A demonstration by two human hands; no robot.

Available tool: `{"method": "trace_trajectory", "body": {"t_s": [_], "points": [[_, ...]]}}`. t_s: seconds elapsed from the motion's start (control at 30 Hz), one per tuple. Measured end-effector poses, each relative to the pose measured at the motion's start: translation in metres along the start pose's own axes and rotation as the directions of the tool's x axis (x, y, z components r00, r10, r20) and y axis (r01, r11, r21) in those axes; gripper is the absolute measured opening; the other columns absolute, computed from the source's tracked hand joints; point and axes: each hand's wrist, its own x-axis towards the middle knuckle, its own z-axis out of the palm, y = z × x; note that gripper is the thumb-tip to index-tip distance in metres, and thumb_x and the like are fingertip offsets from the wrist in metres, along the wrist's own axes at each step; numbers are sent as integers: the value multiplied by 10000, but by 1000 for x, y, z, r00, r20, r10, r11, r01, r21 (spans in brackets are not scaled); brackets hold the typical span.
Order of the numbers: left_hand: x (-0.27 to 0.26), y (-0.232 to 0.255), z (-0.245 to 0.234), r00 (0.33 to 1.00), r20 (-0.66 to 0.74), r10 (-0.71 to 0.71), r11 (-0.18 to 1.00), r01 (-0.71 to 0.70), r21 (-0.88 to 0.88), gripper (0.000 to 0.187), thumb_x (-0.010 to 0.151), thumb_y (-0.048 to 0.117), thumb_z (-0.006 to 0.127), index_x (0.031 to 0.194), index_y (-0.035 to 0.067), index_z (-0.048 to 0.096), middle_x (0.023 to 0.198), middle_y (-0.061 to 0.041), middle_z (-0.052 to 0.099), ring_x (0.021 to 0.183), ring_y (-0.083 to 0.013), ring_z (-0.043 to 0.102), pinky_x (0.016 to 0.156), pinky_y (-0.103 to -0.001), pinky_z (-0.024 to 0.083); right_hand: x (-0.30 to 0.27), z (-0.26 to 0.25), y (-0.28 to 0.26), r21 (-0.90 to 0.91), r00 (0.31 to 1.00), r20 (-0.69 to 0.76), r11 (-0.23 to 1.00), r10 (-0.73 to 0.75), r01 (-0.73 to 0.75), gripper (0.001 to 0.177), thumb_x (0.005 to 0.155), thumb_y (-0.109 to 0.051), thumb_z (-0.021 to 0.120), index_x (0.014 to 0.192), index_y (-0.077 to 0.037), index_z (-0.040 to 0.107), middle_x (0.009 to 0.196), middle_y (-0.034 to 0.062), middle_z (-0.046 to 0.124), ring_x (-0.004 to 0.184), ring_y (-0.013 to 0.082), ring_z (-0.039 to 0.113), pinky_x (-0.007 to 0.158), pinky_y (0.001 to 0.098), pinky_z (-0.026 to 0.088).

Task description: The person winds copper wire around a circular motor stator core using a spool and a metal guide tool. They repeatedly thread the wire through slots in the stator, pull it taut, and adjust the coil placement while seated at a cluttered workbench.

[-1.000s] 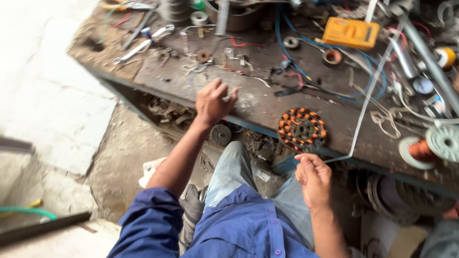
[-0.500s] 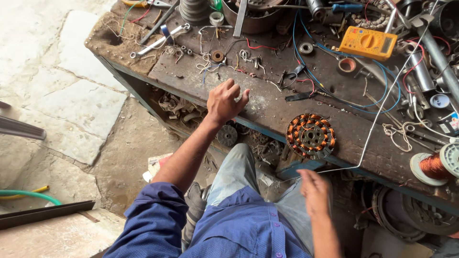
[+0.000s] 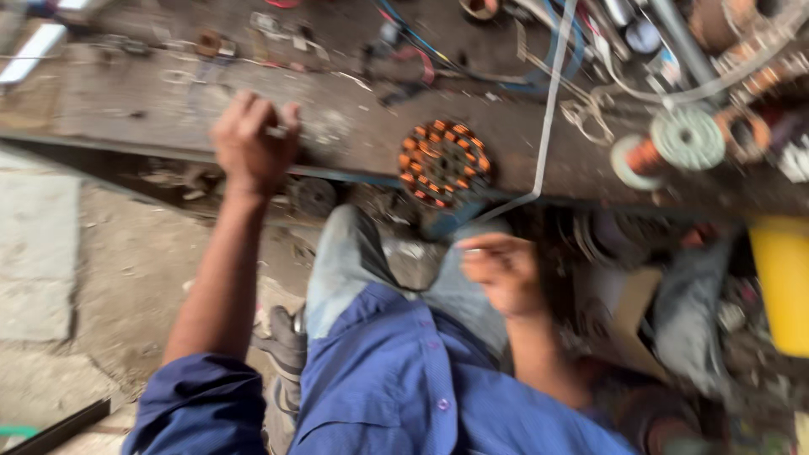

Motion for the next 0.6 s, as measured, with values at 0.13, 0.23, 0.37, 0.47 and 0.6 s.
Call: {"method": "trace_trajectory", "body": {"t_s": [0.13,0.23,0.37,0.47,0.6], "points": [[0,-7,11,998,45,-37,993,32,113,375,948,169,834,744,98,527,790,-75,530,636,-253,529,573,-398,381,12,28,30,-527,965,189,848,183,-57,221,988,-44,661,1174,21,762,892,27,715,742,61,544,653,251,429],[-4,-6,12,1000,12,-12,993,11,114,349,912,135,803,726,89,513,837,-71,535,700,-261,542,627,-393,392,18,30,65,-568,933,221,815,285,-115,214,1002,-63,645,1175,19,741,1072,59,777,940,80,683,833,247,541],[-9,-9,15,1000,19,-10,995,8,97,351,928,130,801,738,93,508,830,-71,532,697,-264,538,624,-399,387,19,7,101,-548,912,-1,762,410,-343,269,999,-139,647,1207,6,737,1107,79,791,989,108,704,881,256,559],[-10,-16,17,1000,26,-1,994,-1,106,330,934,137,788,764,102,507,813,-69,521,679,-248,526,610,-395,375,14,-14,95,-762,926,-71,579,372,-291,596,855,-222,774,1390,-27,599,1099,116,752,1012,187,667,904,299,534],[-15,-28,26,999,19,31,987,-33,157,323,956,168,754,752,129,506,798,-44,515,651,-198,494,591,-368,356,22,-25,65,-546,996,29,836,88,-58,781,890,-321,782,1515,-16,426,1427,125,593,1316,231,542,1033,365,448]]}}
